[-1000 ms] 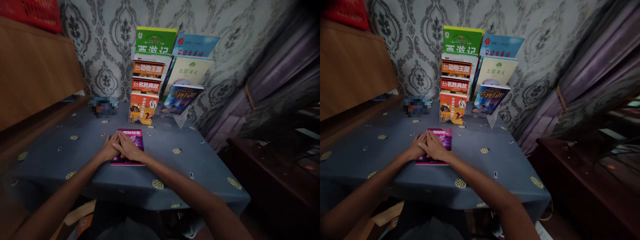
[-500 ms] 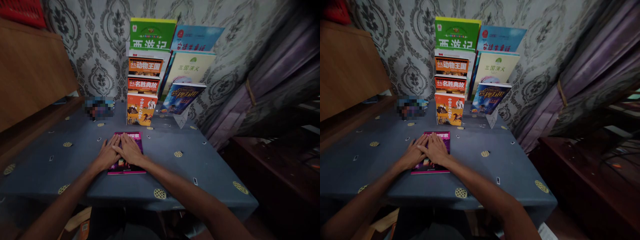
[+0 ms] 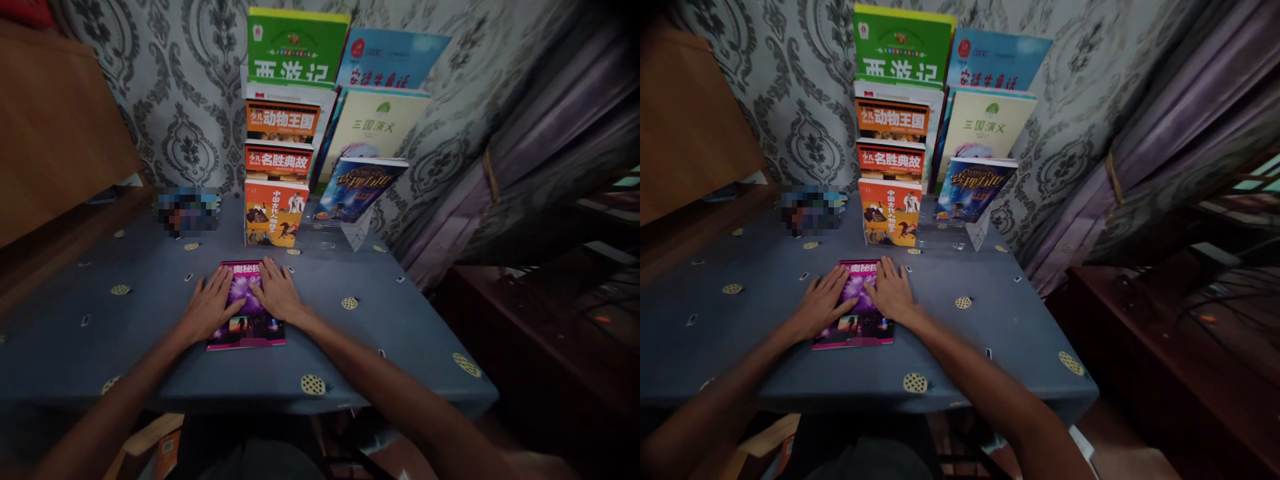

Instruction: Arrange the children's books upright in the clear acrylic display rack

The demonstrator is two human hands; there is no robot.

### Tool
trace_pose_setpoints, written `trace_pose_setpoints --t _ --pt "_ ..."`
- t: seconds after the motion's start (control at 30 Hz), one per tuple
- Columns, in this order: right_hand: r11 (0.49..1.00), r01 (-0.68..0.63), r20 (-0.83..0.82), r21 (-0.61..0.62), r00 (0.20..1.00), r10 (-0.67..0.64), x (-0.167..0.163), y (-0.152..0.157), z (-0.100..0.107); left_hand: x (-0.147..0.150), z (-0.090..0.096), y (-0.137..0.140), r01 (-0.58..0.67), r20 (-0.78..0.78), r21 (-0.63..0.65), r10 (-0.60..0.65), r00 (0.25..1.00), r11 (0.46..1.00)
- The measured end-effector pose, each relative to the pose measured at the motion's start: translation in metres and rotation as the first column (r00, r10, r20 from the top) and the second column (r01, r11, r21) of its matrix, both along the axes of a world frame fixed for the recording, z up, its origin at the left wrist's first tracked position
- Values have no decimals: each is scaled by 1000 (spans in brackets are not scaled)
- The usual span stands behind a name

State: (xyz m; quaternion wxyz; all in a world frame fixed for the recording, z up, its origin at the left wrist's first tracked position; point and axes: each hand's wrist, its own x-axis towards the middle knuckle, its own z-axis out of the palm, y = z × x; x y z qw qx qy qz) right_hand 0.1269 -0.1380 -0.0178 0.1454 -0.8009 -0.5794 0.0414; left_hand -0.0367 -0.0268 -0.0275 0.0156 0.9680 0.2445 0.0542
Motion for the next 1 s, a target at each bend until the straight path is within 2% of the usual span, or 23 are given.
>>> trace_pose_setpoints --t 0.13,0.3,0.67,0.87,1.0 --pt "1000 7 -20 -15 1000 -8 -1 1 1 0 7 6 27 -35 23 -26 999 999" --pt "1000 10 -41 -27 999 -11 -2 2 3 6 14 20 59 -74 -13 -60 995 998" --pt "998 2 -37 59 999 1 3 3 -11 14 8 28 26 -52 -50 -28 998 998" --pt "997 -81 -46 9 996 82 -12 -34 -7 13 7 28 27 -64 -58 -30 998 998" --pt "994 -108 -56 -34 993 106 -23 -58 -2 12 1 28 45 -8 -52 -45 999 998"
